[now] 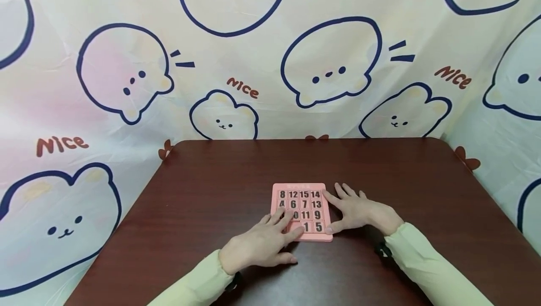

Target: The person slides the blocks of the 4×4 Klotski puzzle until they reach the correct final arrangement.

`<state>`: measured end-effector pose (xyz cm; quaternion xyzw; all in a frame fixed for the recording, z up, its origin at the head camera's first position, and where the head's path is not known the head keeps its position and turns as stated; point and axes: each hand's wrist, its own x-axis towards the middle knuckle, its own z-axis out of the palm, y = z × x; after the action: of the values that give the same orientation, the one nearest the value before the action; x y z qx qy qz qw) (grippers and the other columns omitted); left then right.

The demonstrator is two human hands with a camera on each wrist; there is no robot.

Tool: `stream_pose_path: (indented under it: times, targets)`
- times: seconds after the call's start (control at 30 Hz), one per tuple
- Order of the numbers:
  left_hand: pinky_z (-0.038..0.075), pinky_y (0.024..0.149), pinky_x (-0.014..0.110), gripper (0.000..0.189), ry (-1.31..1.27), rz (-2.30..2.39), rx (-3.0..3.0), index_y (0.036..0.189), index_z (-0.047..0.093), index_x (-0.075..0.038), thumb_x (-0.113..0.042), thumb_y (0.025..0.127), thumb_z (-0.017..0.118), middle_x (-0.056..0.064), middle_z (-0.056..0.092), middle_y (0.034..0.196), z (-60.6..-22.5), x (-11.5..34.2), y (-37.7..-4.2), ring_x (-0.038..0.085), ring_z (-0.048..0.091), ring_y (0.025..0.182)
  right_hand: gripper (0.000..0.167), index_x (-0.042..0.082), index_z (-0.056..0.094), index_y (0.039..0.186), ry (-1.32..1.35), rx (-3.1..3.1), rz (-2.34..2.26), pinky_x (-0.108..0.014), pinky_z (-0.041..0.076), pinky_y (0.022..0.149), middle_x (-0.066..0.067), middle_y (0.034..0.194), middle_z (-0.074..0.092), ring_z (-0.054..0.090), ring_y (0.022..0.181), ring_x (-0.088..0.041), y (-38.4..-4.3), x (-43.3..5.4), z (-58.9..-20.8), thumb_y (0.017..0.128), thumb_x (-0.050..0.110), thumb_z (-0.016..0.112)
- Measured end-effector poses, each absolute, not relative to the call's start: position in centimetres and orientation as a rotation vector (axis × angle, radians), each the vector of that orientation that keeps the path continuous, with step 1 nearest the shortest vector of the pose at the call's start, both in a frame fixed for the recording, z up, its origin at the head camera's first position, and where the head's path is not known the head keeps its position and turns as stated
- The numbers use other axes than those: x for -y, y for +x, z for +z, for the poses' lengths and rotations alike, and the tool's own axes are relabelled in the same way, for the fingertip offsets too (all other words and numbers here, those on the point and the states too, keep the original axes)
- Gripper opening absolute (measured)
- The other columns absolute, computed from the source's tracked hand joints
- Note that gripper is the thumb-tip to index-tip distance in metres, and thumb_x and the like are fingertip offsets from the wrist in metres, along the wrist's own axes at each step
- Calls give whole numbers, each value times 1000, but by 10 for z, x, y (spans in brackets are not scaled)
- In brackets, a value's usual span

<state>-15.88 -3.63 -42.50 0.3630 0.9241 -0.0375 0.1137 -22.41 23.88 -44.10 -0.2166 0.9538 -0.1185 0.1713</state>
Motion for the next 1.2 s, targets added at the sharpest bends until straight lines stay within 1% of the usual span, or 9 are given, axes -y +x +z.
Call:
stream_pose_path:
  times: [0.17,0.27,0.43,0.57,0.67,0.8,0.9,1.1,1.2]
  targets:
    - [31,117,49,67,1033,-101,-2714,151,34,-41,-64,91,53,7,25,163,-425,38,-159,31,18,152,112,14,23,157,-624,-2719,-336,-79,17,104,-33,158,16,12,145,-55,-223,-238,-442,73,77,64]
    - [30,117,49,68,1017,-95,-2720,152,33,-39,-64,91,54,9,25,163,-423,42,-159,31,18,152,113,15,23,157,-630,-2723,-331,-79,17,104,-33,158,16,13,145,-55,-222,-237,-443,73,78,63]
    - [32,116,50,70,1001,-67,-2744,151,35,-33,-64,91,54,10,26,162,-420,55,-161,34,20,152,112,15,24,157,-611,-2724,-326,-79,16,104,-33,159,16,13,146,-54,-222,-236,-443,73,77,64]
    - [30,117,51,75,941,-39,-2740,153,33,-31,-64,90,55,10,24,163,-416,66,-164,33,17,152,112,15,23,157,-587,-2713,-316,-78,15,105,-32,159,15,12,146,-54,-222,-235,-443,73,76,65]
    - [28,118,51,80,885,-37,-2717,155,31,-28,-64,88,58,10,22,164,-411,72,-166,32,16,153,111,16,23,157,-576,-2705,-316,-78,14,106,-31,160,14,10,147,-53,-223,-235,-443,73,76,65]
    - [28,118,50,84,827,-51,-2688,154,33,-26,-66,85,62,10,22,164,-406,76,-167,32,17,153,112,16,23,157,-580,-2705,-318,-78,14,106,-31,160,14,11,147,-53,-223,-235,-443,73,75,66]
    - [28,118,50,84,814,-60,-2671,153,35,-27,-65,84,63,9,23,164,-404,77,-167,31,17,152,112,15,24,157,-583,-2709,-318,-78,15,105,-32,159,15,12,146,-54,-223,-235,-443,73,75,66]
    - [29,118,48,79,820,-88,-2653,152,36,-30,-64,86,62,7,24,163,-406,75,-166,30,18,152,111,16,24,157,-576,-2709,-317,-78,16,105,-32,159,16,12,146,-54,-221,-235,-443,72,75,67]
    - [29,118,48,79,828,-85,-2650,152,37,-29,-64,86,61,8,24,163,-409,73,-166,30,19,152,111,16,24,157,-569,-2705,-315,-78,15,106,-32,159,15,12,146,-54,-222,-235,-443,73,75,66]
